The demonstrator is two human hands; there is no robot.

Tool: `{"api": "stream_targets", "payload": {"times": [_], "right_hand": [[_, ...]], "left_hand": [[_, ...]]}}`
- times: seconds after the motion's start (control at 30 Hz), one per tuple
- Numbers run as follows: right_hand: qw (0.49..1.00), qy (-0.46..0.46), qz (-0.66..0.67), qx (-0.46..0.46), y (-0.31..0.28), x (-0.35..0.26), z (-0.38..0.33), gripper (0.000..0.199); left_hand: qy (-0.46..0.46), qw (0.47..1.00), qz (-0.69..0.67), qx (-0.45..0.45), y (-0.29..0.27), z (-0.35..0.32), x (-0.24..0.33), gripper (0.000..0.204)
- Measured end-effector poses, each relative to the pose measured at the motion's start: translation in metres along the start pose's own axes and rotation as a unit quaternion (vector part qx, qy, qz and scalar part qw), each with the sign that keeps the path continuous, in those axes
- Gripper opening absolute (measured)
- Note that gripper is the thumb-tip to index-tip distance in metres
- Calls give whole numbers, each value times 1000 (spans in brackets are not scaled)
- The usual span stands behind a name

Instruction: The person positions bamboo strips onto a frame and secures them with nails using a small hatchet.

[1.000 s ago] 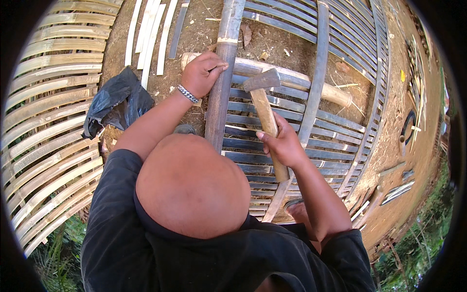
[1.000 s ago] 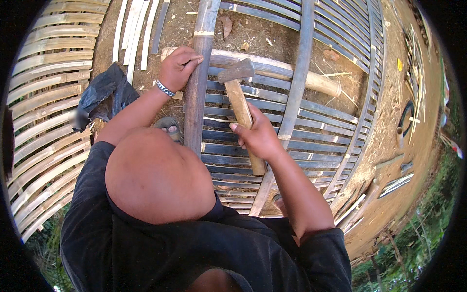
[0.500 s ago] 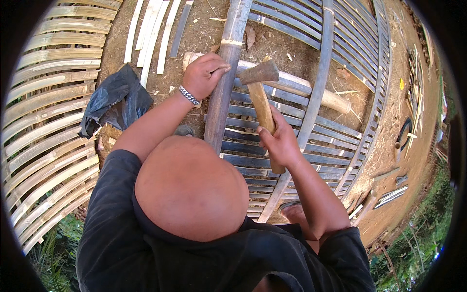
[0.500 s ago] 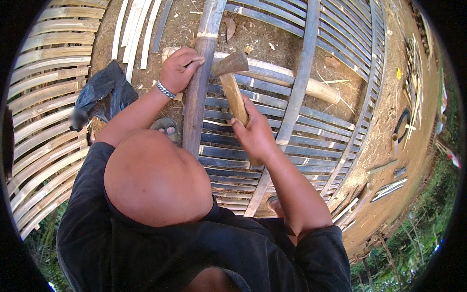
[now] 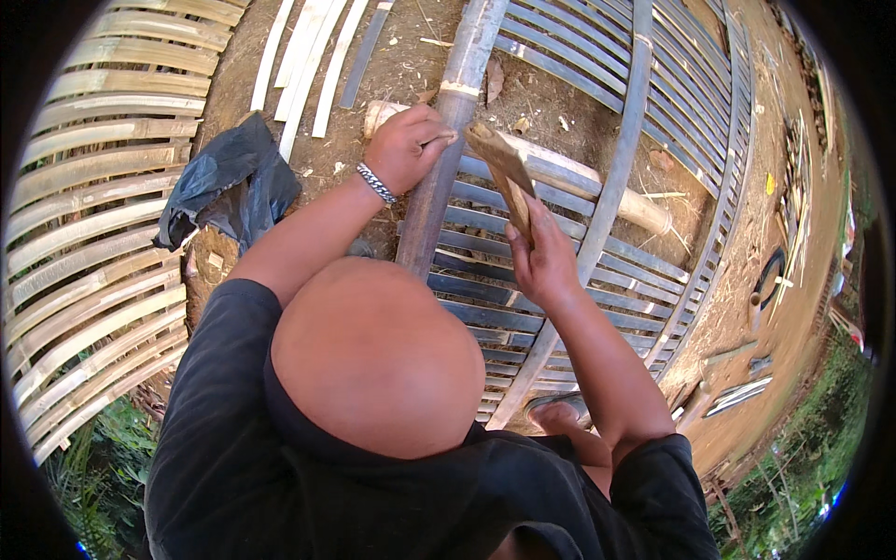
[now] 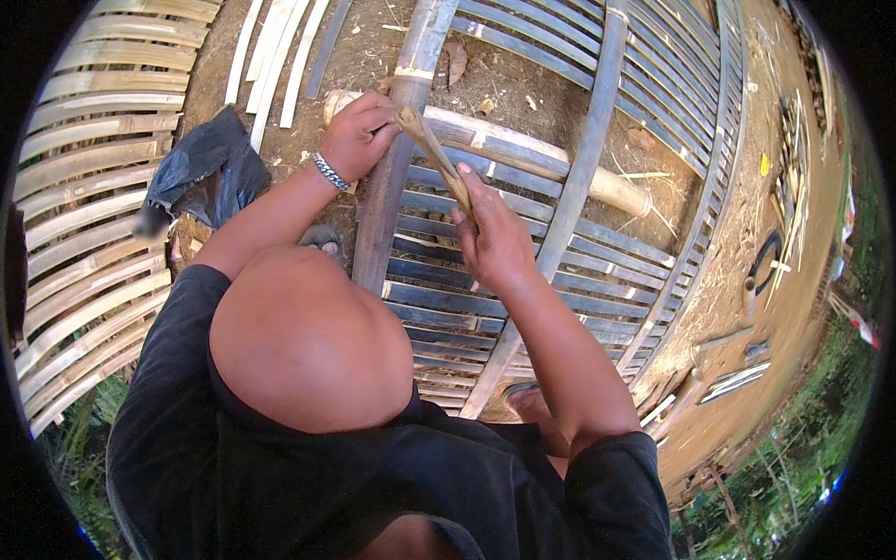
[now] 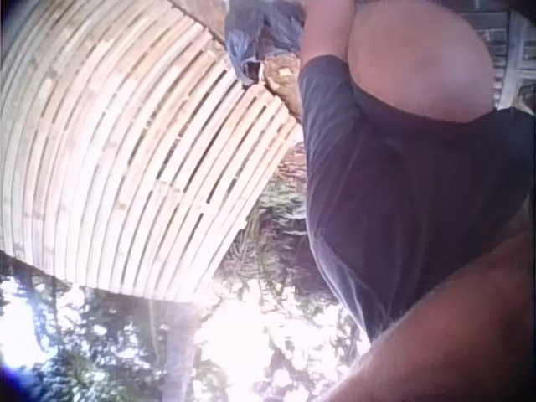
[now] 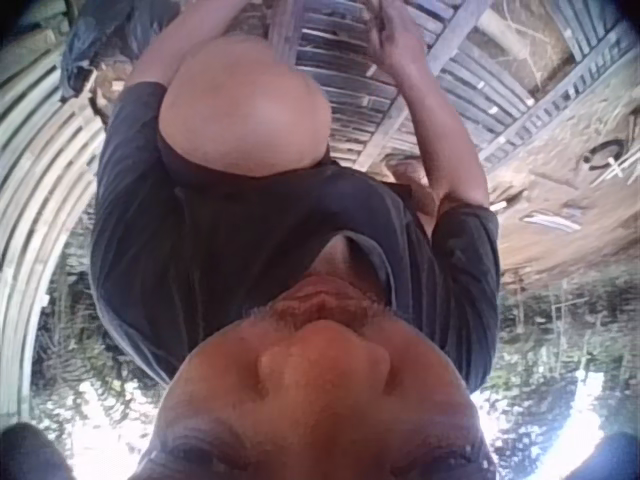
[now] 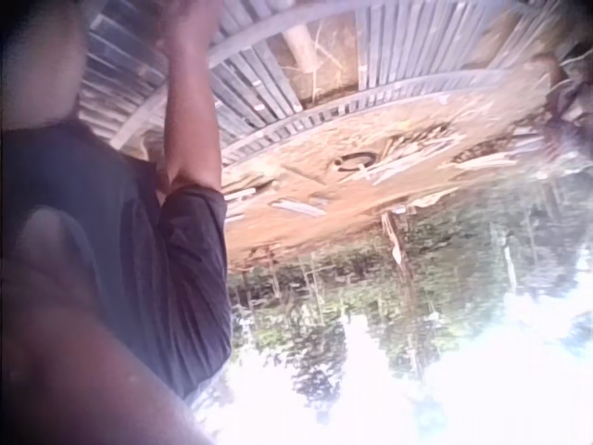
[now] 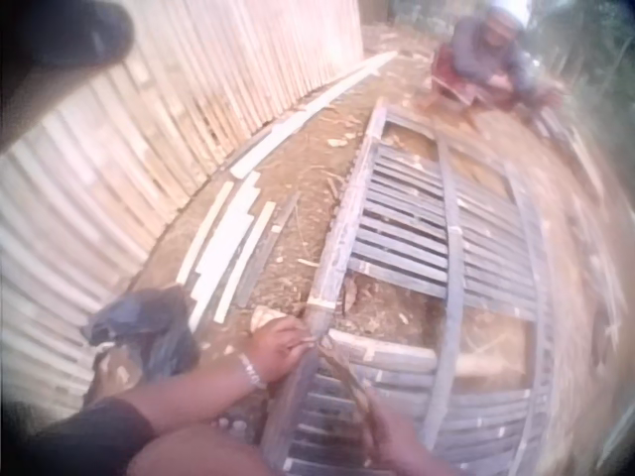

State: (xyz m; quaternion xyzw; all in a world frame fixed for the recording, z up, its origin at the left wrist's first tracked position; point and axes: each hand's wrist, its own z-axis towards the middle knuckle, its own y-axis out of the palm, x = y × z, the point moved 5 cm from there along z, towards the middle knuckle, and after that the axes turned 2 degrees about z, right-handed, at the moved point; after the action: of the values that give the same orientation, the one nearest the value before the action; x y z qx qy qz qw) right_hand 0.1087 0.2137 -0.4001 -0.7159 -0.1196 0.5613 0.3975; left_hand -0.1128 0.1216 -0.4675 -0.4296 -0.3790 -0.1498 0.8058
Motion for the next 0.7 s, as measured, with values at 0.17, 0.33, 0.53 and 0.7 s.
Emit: {"api": "stream_targets", "payload": {"times": [0.17,0.33,0.53,0.7], "right_hand": [[992,24,-64,-107,7,19,18,66],[999,-39,-17,-27,-3,5,15,63],[997,26,-43,-60,17,20,19,59],[999,24,-9,-40,6,2,20,57]], "left_hand": [[-20,1000,4,1,1,-6,-4,13],[-129,990,45,20,-11,-21,10,31],[-386,913,-82,-109,27,-79,-3,42],[-384,912,-82,-122,31,-83,-6,50]]}}
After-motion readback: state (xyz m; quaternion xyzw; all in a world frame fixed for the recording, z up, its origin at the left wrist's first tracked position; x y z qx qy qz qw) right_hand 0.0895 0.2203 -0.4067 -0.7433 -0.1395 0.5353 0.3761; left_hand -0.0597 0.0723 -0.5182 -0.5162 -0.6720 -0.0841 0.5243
